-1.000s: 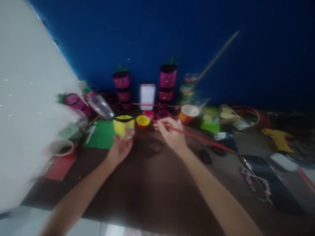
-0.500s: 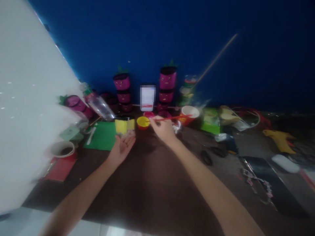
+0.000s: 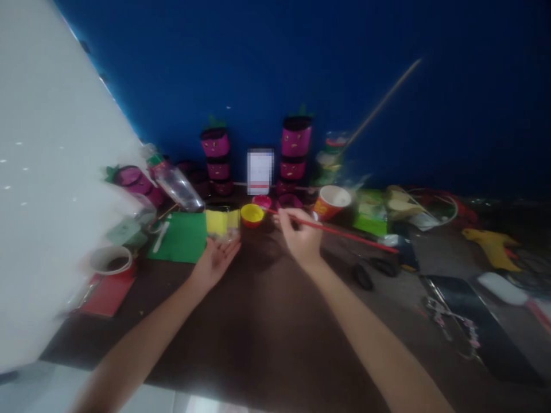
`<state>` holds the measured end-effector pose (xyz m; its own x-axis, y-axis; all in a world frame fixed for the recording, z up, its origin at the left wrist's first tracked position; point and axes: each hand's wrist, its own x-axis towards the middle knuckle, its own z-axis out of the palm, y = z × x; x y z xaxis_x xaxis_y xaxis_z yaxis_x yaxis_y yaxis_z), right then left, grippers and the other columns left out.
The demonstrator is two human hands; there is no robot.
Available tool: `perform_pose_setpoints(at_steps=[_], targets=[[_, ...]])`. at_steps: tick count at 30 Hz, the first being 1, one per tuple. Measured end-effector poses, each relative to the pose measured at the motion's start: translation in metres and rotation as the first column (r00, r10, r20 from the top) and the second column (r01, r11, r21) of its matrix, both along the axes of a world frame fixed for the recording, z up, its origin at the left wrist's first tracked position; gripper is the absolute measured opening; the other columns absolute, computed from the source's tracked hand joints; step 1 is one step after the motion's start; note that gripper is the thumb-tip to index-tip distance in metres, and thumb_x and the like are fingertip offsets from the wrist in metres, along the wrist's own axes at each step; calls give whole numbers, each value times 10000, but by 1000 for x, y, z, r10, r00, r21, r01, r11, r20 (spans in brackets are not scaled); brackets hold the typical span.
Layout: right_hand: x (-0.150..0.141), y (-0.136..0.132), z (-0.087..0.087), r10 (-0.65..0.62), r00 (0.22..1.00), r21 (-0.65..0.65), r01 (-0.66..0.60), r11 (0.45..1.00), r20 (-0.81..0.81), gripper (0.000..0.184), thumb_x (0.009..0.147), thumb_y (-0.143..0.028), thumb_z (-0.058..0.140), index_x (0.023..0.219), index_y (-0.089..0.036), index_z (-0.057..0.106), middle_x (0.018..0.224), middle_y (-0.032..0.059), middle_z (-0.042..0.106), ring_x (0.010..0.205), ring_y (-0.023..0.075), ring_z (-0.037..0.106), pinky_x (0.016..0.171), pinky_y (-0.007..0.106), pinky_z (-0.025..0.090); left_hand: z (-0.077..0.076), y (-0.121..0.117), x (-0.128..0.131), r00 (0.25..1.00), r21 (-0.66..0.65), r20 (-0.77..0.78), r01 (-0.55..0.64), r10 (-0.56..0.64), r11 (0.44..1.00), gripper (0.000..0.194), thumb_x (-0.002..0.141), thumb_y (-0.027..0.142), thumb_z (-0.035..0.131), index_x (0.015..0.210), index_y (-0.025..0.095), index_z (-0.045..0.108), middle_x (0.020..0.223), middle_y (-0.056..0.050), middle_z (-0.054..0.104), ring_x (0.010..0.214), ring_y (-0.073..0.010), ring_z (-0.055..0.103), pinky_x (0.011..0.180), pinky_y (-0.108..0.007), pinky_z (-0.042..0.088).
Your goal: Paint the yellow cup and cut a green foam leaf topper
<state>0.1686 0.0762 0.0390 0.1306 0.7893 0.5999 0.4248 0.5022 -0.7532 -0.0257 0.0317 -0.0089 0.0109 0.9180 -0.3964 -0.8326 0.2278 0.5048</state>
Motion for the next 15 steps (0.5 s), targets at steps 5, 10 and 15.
perform_pose_setpoints(at_steps=[5,10,15], targets=[[2,-48,10,81,966,65,-67,996,-245,43,822,-236,621,822,-193,623,717,19,729,631,170,718,603,277,595,0,-2,2,1000,7,21,10,-10,1000,444,951,397,356,1250,95,483,1178,-171,630,1154,-205,578,1032,-358,431],[-6,-74,20,140,981,86,-129,988,-134,55,799,-151,640,794,-200,614,738,23,742,634,157,717,591,266,610,-2,-3,3,1000,26,5,17,-17,1000,360,949,260,388,1277,139,471,1250,-140,601,1231,-193,512,1076,-367,381],[-11,-77,23,114,993,116,-109,987,-43,82,804,-135,630,782,-211,608,737,12,744,652,148,718,584,246,606,-5,-4,2,999,77,-29,31,-29,997,336,917,183,452,1248,179,511,1301,-103,573,1289,-177,445,1096,-356,350]])
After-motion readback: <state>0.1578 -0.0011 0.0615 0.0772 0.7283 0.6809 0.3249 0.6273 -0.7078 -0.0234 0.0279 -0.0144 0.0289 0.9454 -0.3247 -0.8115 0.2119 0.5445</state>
